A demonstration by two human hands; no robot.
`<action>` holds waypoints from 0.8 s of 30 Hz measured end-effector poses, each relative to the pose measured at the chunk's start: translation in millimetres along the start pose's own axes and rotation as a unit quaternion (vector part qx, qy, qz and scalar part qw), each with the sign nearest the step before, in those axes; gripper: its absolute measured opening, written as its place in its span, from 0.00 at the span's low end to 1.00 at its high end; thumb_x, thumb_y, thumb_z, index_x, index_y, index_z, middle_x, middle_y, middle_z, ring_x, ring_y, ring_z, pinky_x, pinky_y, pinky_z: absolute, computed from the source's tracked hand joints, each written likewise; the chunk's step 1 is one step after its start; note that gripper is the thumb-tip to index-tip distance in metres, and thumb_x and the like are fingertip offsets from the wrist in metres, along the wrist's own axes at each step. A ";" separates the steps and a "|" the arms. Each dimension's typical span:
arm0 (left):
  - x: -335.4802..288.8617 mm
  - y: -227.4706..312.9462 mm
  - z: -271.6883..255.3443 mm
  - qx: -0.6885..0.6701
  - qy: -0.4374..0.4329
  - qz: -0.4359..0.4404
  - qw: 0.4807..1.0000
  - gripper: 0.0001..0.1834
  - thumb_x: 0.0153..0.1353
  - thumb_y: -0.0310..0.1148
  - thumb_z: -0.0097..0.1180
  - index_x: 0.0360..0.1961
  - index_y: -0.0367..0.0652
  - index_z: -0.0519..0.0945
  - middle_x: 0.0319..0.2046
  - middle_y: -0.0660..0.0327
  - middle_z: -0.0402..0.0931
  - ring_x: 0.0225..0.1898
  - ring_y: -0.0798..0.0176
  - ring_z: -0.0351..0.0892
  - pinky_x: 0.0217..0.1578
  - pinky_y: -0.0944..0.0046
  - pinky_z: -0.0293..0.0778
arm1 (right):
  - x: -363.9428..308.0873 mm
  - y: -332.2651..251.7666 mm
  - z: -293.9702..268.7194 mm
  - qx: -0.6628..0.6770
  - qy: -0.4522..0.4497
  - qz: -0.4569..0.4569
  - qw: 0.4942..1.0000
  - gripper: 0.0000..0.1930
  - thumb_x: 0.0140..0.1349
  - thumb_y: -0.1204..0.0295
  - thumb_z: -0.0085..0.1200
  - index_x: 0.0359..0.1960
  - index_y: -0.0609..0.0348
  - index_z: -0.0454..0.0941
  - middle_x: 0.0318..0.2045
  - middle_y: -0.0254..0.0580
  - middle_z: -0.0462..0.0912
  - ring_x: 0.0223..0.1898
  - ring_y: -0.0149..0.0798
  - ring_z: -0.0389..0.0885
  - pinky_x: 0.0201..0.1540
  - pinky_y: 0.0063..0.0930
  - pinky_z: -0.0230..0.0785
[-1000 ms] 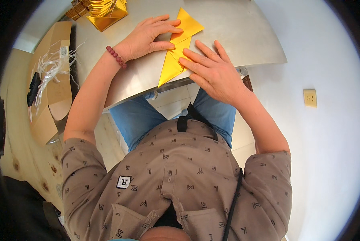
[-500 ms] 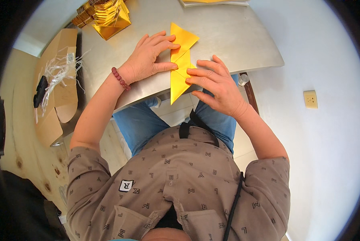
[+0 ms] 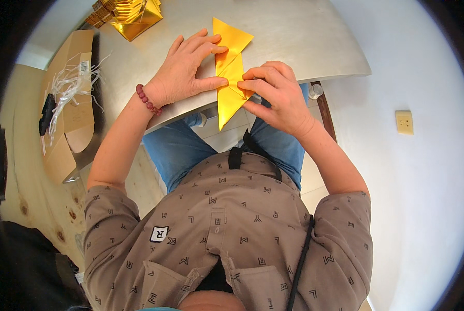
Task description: The person folds a gold-colored sheet of paper into a small triangular packet by hand, pressing creases and tucking flaps to form a closed shape. They place the finished packet on a stack of similar packets and begin folding another sheet.
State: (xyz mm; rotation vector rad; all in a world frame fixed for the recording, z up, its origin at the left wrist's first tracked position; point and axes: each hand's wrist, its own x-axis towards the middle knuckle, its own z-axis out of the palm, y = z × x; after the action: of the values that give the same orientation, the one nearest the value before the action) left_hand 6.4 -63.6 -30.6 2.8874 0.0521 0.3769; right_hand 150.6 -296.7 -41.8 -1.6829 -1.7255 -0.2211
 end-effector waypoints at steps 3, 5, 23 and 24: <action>0.1 1.3 -0.4 0.001 0.001 -0.006 1.000 0.38 0.61 0.65 0.64 0.65 0.54 0.77 0.73 0.55 0.67 0.80 0.48 0.53 0.78 0.38 0.42 | -0.2 0.4 1.1 0.008 0.010 0.004 1.000 0.15 0.51 0.70 0.72 0.42 0.52 0.87 0.45 0.34 0.84 0.49 0.43 0.78 0.57 0.38 0.69; 0.1 1.4 -0.4 0.002 -0.001 -0.003 1.000 0.38 0.61 0.65 0.64 0.65 0.54 0.77 0.73 0.55 0.67 0.80 0.48 0.53 0.78 0.38 0.42 | 0.7 0.6 1.9 0.010 0.019 0.011 1.000 0.13 0.52 0.69 0.72 0.40 0.52 0.87 0.44 0.33 0.84 0.47 0.42 0.78 0.55 0.36 0.69; -1.7 -2.9 -4.3 -0.035 -0.038 -0.012 0.999 0.28 0.70 0.51 0.57 0.65 0.47 0.76 0.74 0.55 0.65 0.80 0.46 0.52 0.77 0.36 0.42 | 34.6 -11.0 2.2 0.057 -0.004 0.204 0.977 0.10 0.60 0.71 0.62 0.22 0.59 0.77 0.24 0.41 0.78 0.29 0.47 0.74 0.39 0.39 0.66; -1.3 -3.1 -5.1 -0.054 -0.027 -0.014 0.998 0.28 0.71 0.52 0.56 0.64 0.46 0.76 0.73 0.55 0.66 0.80 0.46 0.52 0.77 0.36 0.42 | 35.6 -11.0 1.8 0.054 -0.007 0.206 0.977 0.10 0.60 0.70 0.61 0.22 0.59 0.77 0.24 0.41 0.78 0.29 0.47 0.74 0.39 0.39 0.66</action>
State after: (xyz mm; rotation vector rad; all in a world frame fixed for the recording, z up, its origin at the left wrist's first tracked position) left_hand 3.7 -59.5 -26.9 2.7855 0.0623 0.2885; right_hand 143.1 -268.5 -18.7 -1.9158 -1.3321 0.0751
